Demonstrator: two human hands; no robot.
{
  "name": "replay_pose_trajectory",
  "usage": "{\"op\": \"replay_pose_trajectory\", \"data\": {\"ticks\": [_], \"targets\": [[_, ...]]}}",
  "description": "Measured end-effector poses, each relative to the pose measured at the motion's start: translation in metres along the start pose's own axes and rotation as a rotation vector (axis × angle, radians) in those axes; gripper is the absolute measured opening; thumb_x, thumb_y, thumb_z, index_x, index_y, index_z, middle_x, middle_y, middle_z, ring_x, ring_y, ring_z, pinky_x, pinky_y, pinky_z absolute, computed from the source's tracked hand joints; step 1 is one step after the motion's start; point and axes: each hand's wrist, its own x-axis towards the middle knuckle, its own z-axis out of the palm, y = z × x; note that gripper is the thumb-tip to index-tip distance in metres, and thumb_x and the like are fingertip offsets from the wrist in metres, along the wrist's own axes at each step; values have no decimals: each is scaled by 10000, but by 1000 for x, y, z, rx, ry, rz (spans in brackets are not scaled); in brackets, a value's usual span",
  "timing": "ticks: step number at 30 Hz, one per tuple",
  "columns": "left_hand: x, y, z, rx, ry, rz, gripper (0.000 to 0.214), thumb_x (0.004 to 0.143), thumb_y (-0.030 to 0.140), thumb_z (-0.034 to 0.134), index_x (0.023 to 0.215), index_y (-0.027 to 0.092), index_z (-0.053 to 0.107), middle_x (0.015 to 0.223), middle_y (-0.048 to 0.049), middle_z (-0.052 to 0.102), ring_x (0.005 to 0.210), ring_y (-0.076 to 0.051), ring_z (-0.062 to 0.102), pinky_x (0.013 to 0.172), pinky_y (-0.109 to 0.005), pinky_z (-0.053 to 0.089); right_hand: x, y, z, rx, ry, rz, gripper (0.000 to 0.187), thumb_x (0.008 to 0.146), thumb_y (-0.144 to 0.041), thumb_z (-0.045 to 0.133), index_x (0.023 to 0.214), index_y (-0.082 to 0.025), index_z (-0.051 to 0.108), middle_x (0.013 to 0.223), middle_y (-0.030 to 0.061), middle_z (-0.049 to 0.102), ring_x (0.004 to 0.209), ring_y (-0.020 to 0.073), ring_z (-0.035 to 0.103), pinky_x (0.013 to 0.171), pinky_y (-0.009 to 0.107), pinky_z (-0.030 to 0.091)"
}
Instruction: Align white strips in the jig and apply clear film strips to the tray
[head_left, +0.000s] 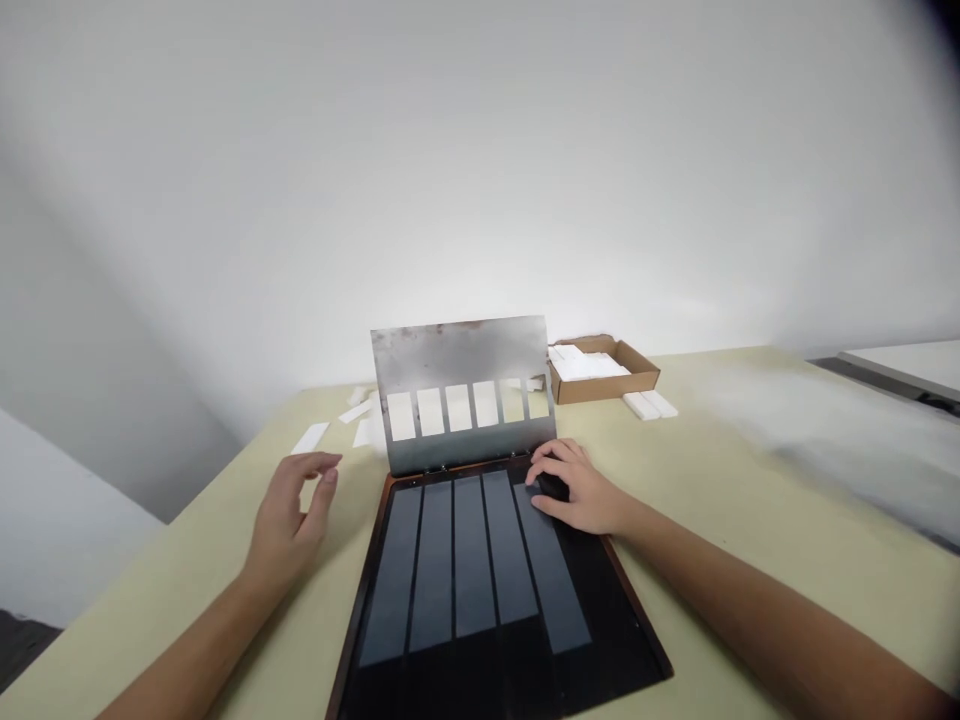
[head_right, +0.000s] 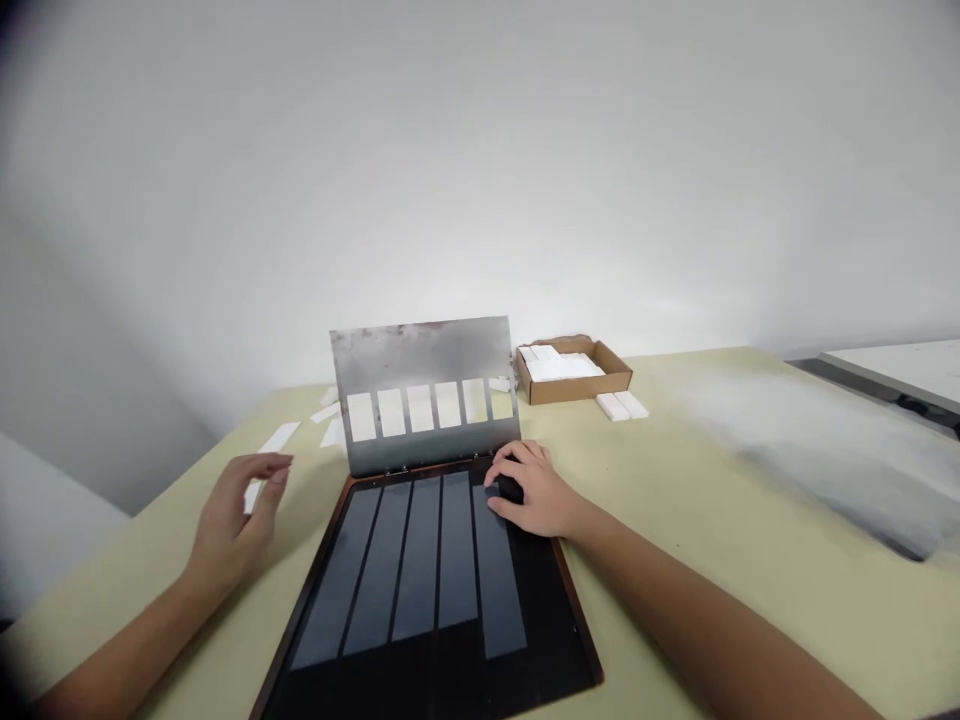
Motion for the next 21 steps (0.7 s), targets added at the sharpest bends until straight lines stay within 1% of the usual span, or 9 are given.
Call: {"op": "replay_pose_trajectory", "data": {"ticks": [2, 4, 5, 6, 9, 11, 14, 16, 21], "targets": [[-7, -12, 8, -23, -34, -90, 285, 1074, 383, 433, 1226, 184, 569, 1153, -99, 656, 1025, -253, 655, 735, -310, 558, 0, -1, 0, -10, -1, 6, 95, 933, -303, 694, 1011, -288, 745, 1258, 73, 595, 1258, 294, 509, 1105, 523, 353], [-10, -13, 13, -55, -89, -131, 305, 1066, 422, 454, 1231, 195, 572, 1168, -87, 651, 1039, -244, 649, 660, -262, 531, -1, -2, -1, -24, 0, 12, 118, 972, -323, 648, 992, -297, 761, 1262, 72, 598, 1269, 294, 499, 1111, 529, 339], [-11, -12, 14, -72, -110, -136, 309, 1064, 428, 455, 1230, 199, 577, 1177, -85, 649, 1061, -244, 643, 673, -259, 532, -1, -2, -1, -31, 1, 16, 139, 985, -335, 632, 995, -299, 765, 1266, 75, 599, 1274, 296, 493, 1114, 533, 334], [-11, -11, 15, -89, -134, -130, 305, 1063, 427, 458, 1225, 202, 587, 1181, -83, 650, 1079, -243, 638, 720, -269, 543, -1, -3, -2, -38, 1, 21, 153, 994, -345, 621, 1008, -300, 767, 1270, 79, 600, 1278, 299, 488, 1115, 538, 332], [-11, -10, 17, -150, -189, -78, 267, 1057, 396, 473, 1187, 211, 614, 1168, -73, 661, 1090, -236, 642, 927, -340, 539, -2, -4, -2, -55, 0, 38, 176, 1005, -362, 609, 1066, -301, 762, 1284, 90, 601, 1285, 308, 480, 1119, 554, 331], [-11, -14, 16, -188, -183, -51, 252, 1055, 392, 479, 1167, 220, 627, 1135, -65, 666, 1067, -234, 648, 956, -358, 523, -3, -4, -2, -67, -7, 48, 196, 1014, -379, 596, 1107, -307, 753, 1299, 93, 600, 1294, 311, 476, 1125, 562, 332], [-13, -19, 15, -238, -99, -49, 277, 1067, 423, 455, 1133, 229, 642, 1043, -53, 661, 976, -223, 651, 878, -345, 519, -4, -4, -3, -114, -23, 55, 245, 1027, -422, 569, 1177, -321, 735, 1331, 92, 598, 1319, 317, 468, 1134, 569, 343], [-14, -21, 13, -268, -14, -68, 309, 1082, 445, 429, 1123, 227, 644, 997, -50, 647, 929, -216, 642, 852, -349, 511, -4, -5, -3, -155, -32, 56, 276, 1033, -440, 554, 1220, -331, 724, 1347, 89, 600, 1331, 323, 470, 1134, 573, 355], [-14, -20, 7, -306, 266, -134, 345, 1106, 458, 392, 1164, 190, 602, 1015, -70, 621, 944, -212, 601, 896, -380, 489, -5, -6, -3, -199, -31, 57, 287, 1038, -447, 535, 1236, -345, 717, 1355, 80, 608, 1335, 321, 490, 1125, 564, 389]]}}
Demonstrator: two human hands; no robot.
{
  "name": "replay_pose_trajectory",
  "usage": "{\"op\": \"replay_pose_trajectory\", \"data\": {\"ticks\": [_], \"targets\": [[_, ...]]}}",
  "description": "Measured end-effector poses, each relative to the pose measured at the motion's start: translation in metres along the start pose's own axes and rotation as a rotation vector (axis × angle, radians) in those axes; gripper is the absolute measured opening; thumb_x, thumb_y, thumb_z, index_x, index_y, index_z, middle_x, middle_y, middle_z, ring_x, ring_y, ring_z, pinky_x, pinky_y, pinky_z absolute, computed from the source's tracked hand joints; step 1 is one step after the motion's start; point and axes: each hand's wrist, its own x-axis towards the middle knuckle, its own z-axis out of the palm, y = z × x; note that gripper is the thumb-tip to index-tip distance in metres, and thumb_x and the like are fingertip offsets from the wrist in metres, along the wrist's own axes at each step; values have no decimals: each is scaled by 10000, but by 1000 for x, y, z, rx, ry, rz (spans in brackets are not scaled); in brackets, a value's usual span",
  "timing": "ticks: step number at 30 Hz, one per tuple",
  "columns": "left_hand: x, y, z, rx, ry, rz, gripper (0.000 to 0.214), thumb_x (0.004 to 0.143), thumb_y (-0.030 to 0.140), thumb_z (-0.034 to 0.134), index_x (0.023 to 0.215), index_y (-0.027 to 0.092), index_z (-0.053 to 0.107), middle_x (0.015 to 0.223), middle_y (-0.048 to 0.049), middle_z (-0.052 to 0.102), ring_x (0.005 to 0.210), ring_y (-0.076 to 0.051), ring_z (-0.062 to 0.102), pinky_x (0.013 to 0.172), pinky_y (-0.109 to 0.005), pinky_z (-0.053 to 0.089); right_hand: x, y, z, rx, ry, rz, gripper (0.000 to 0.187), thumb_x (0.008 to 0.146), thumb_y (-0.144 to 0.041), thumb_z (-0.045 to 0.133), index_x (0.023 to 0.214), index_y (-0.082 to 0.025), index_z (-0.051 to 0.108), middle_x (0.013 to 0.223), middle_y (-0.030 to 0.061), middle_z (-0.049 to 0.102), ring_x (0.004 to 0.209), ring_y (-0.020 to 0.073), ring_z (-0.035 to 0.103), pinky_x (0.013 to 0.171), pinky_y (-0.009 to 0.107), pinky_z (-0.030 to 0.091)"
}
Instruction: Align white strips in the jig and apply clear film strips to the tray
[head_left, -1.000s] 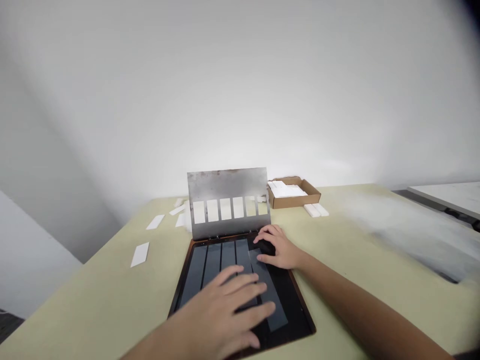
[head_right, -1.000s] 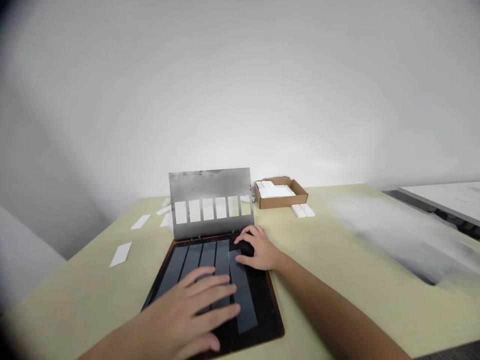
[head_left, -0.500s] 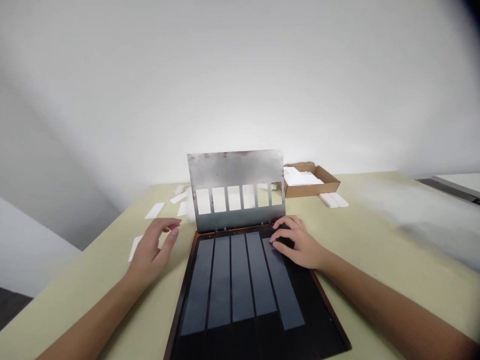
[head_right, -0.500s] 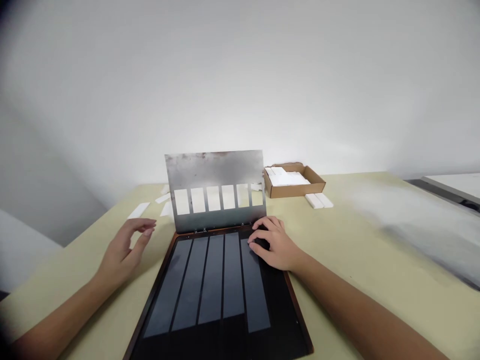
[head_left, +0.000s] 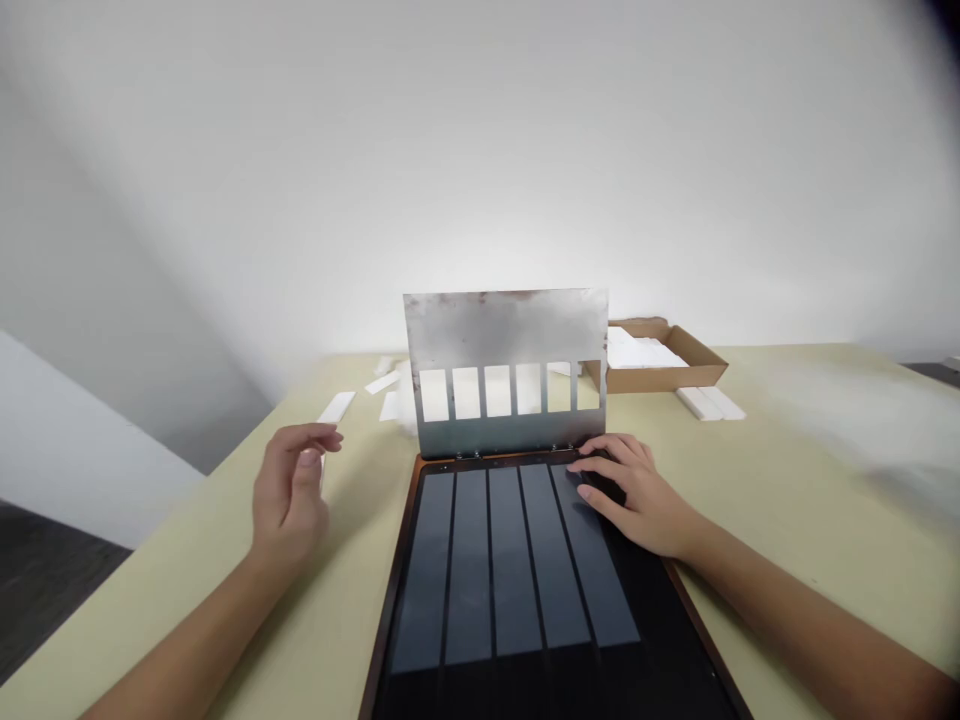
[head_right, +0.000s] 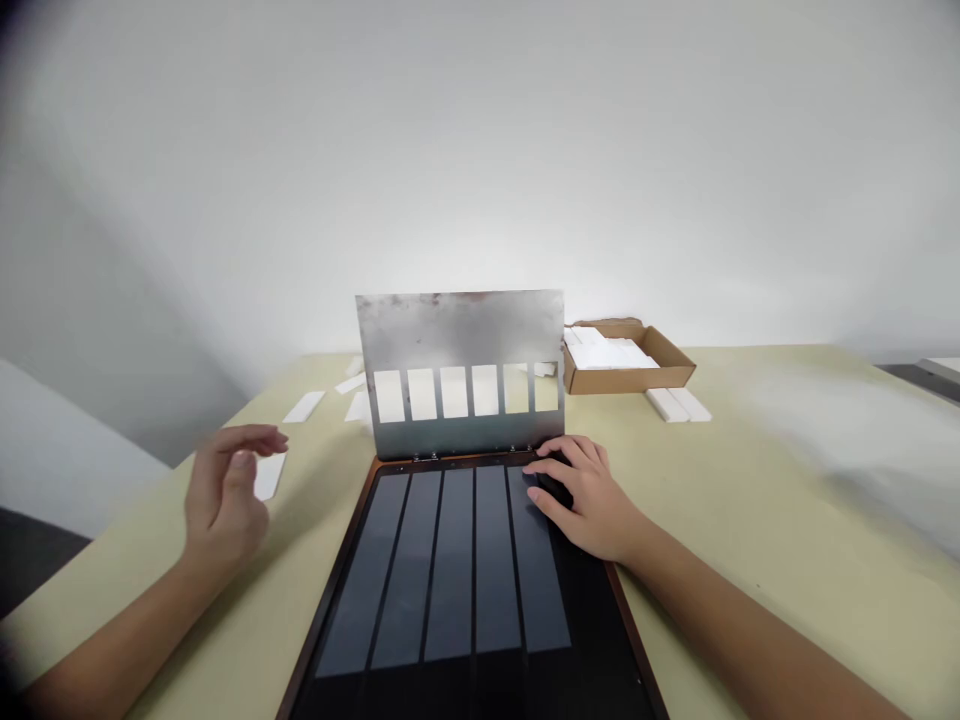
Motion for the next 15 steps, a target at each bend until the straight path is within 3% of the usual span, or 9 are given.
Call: {"op": "replay_pose_trajectory", "data": {"ticks": [6, 15], "targets": [[8, -4, -8, -34, 187, -8, 366, 1106, 489, 404, 1211, 186, 580, 1098, -90, 613, 953, -196, 580, 889, -371, 482, -1, 1, 2, -10, 5, 3, 284, 1047, -440, 523, 1222, -346, 726, 1367, 81, 595, 1350, 320, 474, 1139, 581, 368], [6, -4, -8, -19, 178, -14, 418, 1072, 532, 489, 1219, 163, 619, 1126, -76, 649, 993, -213, 631, 945, -431, 516, -1, 0, 2, -28, 6, 6, 297, 1049, -463, 508, 1224, -353, 721, 1367, 75, 603, 1349, 321, 479, 1140, 595, 360]]}}
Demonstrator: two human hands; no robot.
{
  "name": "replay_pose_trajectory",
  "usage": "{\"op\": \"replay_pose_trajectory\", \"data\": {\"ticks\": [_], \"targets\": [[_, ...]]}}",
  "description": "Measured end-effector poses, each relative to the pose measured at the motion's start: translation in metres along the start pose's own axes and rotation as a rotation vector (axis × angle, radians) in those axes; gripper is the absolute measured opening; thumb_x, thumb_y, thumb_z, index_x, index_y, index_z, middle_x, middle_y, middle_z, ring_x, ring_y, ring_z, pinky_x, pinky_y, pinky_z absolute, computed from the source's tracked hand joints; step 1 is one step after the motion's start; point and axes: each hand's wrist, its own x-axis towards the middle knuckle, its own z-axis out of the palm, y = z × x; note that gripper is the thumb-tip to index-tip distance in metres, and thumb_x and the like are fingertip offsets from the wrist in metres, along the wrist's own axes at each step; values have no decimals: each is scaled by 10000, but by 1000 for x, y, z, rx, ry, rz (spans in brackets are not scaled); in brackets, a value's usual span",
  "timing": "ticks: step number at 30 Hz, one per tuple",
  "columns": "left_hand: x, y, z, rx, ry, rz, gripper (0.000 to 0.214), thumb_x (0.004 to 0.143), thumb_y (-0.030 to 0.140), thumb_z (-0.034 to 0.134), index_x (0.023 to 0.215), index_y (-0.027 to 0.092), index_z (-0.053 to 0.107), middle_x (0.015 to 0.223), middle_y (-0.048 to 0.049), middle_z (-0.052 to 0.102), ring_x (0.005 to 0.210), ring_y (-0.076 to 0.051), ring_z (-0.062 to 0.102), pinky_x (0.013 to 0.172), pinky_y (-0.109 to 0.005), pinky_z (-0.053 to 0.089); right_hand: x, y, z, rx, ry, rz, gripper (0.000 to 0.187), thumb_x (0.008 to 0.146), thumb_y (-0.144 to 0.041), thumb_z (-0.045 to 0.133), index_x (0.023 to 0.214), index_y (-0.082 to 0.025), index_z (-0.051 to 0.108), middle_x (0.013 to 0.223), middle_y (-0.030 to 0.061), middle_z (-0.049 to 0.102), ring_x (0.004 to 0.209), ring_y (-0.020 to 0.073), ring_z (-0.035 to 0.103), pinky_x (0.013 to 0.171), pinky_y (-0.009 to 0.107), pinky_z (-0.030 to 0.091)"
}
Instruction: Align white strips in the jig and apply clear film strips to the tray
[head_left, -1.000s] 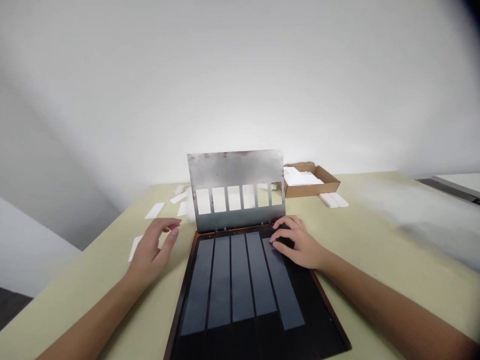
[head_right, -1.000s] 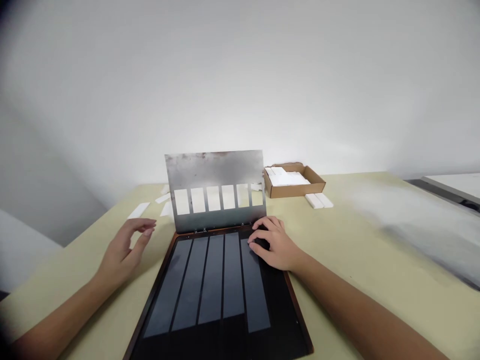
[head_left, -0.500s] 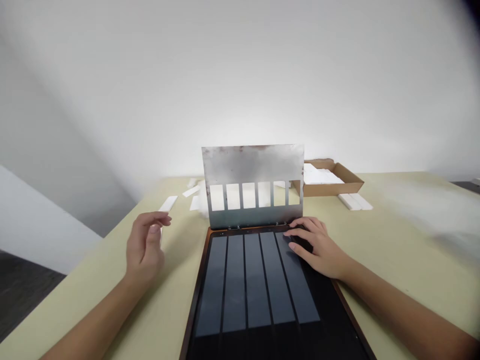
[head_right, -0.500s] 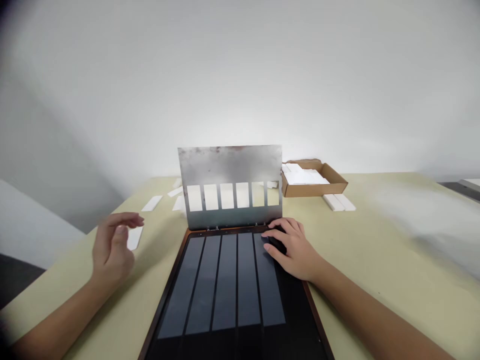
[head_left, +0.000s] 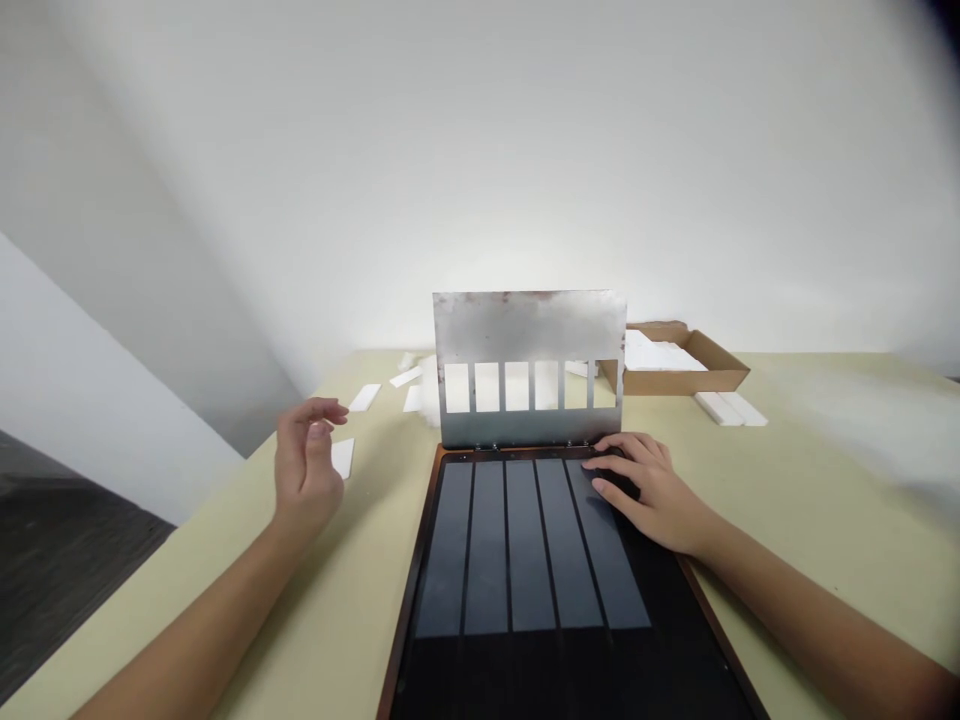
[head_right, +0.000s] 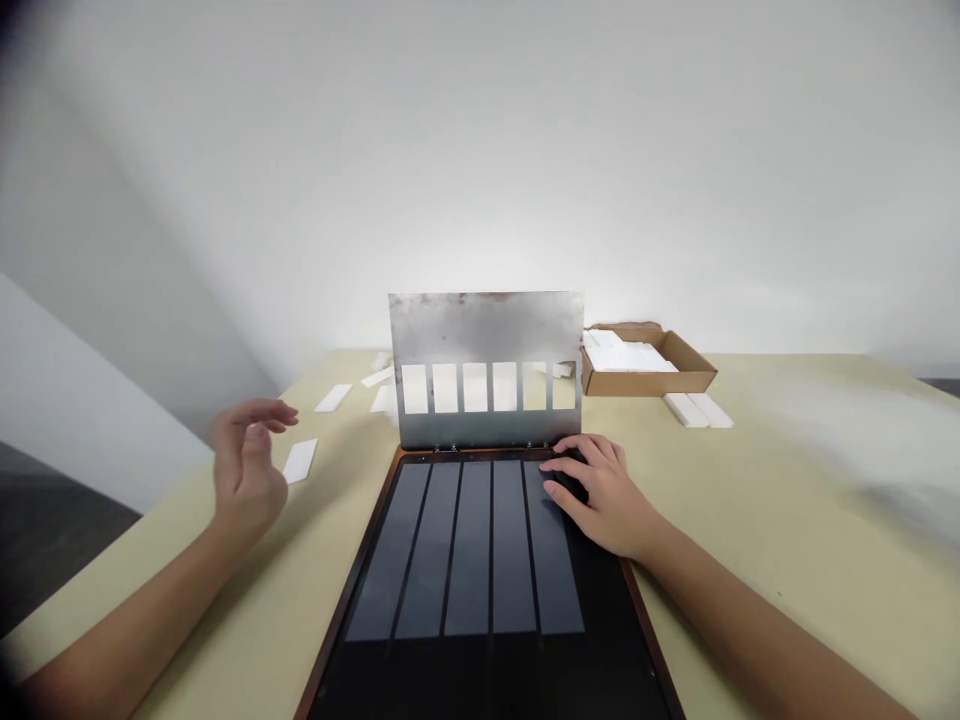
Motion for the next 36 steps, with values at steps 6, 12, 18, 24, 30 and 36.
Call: {"op": "replay_pose_trajectory", "data": {"ticks": [6, 12, 18, 24, 30, 36], "targets": [[7, -5, -7, -12, 88, -14, 410, 1058, 505, 541, 1266, 161, 621, 1199, -94, 662, 1059, -230, 658, 970, -459, 547, -1, 3, 1, -23, 7, -15, 315, 1046, -480, 506, 1239, -358, 723, 1379, 76, 606, 1353, 326, 486, 1137, 600, 369], [8, -15, -10, -28, 99, -55, 364, 1048, 452, 588, 1272, 168, 629, 1235, -99, 663, 1070, -227, 669, 952, -447, 577, -2, 7, 5, -30, 29, -21, 326, 1045, -500, 502, 1236, -365, 730, 1382, 78, 612, 1352, 331, 498, 1131, 606, 378], [-1, -18, -6, -44, 22, -99, 342, 1047, 428, 598, 1270, 172, 633, 1248, -100, 662, 1075, -225, 670, 954, -444, 582, -1, 7, 5, -56, 39, -30, 334, 1039, -502, 507, 1237, -359, 736, 1367, 84, 624, 1338, 332, 514, 1125, 598, 398], [-2, -25, -3, -53, -34, -122, 357, 1045, 436, 599, 1276, 166, 628, 1239, -99, 663, 1075, -229, 670, 951, -448, 581, 0, 4, 2, -58, 15, -16, 340, 1048, -485, 494, 1250, -339, 724, 1383, 90, 610, 1353, 330, 494, 1140, 604, 376], [-1, -27, -1, -28, -66, -131, 393, 1054, 488, 560, 1260, 160, 624, 1179, -90, 669, 1039, -224, 664, 952, -451, 559, -1, 3, 2, -48, 2, -11, 345, 1050, -489, 489, 1260, -336, 716, 1391, 94, 602, 1362, 336, 480, 1148, 620, 361], [0, -23, 1, 8, -77, -143, 374, 1082, 544, 419, 1190, 257, 633, 1063, -66, 650, 965, -230, 625, 969, -418, 480, 0, 3, 1, -60, 14, -23, 338, 1042, -487, 503, 1262, -349, 719, 1379, 94, 612, 1349, 339, 501, 1129, 611, 389]]}}
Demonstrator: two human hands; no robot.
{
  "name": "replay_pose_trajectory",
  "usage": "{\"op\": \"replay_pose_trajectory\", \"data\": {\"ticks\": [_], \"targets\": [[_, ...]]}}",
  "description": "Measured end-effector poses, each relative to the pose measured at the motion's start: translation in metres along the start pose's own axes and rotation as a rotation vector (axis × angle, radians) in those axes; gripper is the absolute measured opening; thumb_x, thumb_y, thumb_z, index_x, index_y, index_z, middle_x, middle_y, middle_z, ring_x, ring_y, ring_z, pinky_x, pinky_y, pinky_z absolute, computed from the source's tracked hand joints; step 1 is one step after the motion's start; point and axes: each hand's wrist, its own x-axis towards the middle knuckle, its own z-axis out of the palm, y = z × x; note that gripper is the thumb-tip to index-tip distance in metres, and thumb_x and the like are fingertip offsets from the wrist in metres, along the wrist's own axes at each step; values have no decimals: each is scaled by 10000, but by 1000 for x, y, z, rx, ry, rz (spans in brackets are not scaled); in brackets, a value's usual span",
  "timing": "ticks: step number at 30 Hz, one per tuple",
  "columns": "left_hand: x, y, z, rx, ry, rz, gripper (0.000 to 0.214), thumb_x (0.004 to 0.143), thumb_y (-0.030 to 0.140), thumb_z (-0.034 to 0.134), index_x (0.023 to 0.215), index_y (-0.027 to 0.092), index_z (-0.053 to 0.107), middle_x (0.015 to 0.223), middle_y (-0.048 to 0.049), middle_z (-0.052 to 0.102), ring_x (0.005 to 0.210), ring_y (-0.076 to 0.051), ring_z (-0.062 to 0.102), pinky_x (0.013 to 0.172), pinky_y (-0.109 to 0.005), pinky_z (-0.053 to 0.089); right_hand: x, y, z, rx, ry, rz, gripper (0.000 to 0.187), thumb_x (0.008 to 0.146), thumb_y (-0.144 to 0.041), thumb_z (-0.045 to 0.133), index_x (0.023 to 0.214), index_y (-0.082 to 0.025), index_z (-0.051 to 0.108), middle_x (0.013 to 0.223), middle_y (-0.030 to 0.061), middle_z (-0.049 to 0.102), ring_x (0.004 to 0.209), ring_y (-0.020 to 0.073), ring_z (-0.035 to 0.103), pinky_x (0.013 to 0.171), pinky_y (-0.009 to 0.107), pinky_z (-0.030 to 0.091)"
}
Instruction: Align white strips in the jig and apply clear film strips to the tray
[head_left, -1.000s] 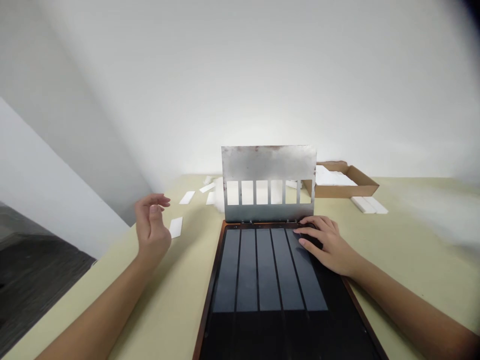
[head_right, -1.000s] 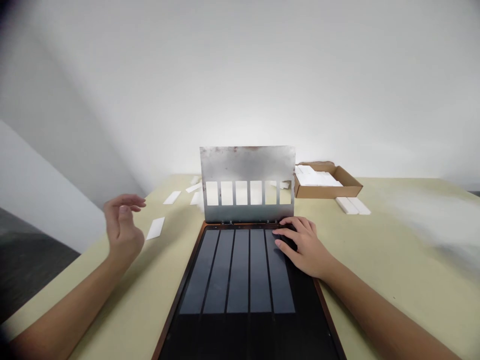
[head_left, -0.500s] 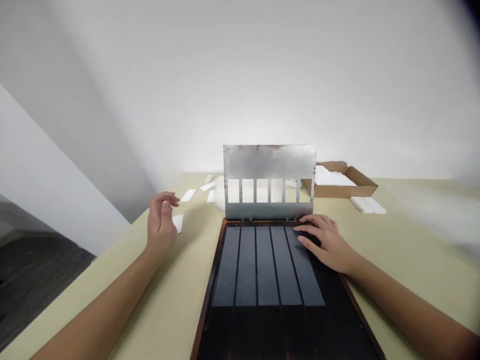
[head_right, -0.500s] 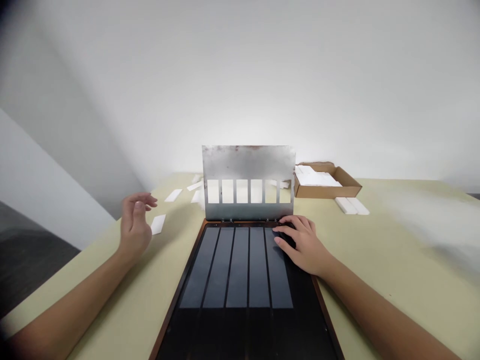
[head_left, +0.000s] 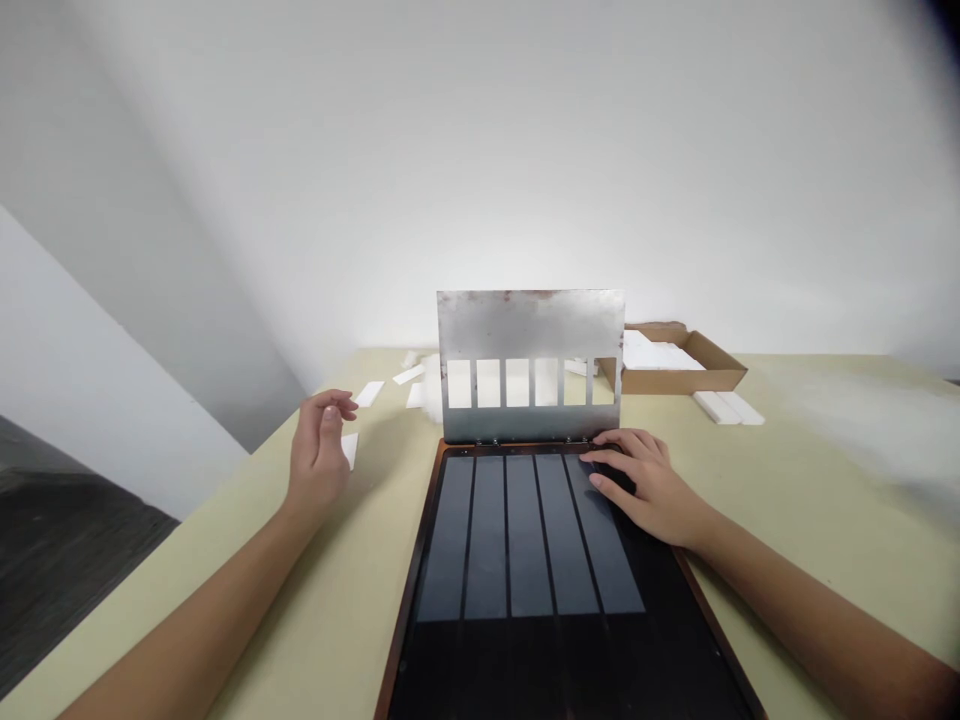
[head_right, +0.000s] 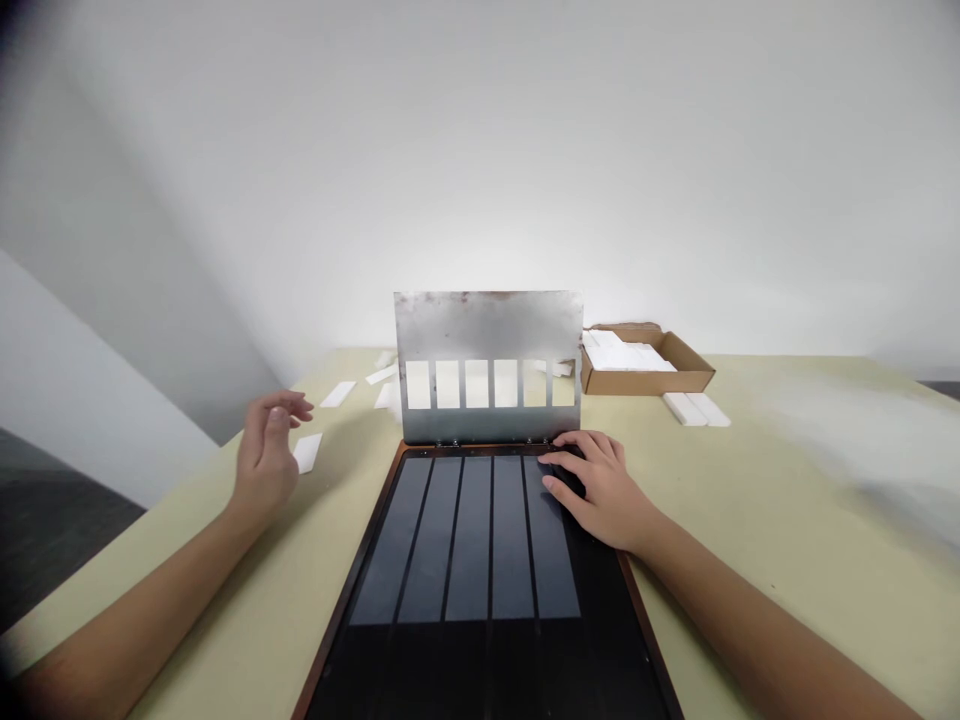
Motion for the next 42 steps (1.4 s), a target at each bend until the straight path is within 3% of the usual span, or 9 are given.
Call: {"op": "replay_pose_trajectory", "data": {"ticks": [42], "targets": [[0, 5, -3, 44, -60, 7, 353, 1090, 497, 384, 1135, 256, 638, 1053, -71, 647, 986, -248, 619, 956, -398, 479, 0, 0, 2, -9, 4, 11, 354, 1042, -495, 497, 1306, -350, 683, 1395, 88, 610, 1355, 337, 493, 1138, 611, 366]]}}
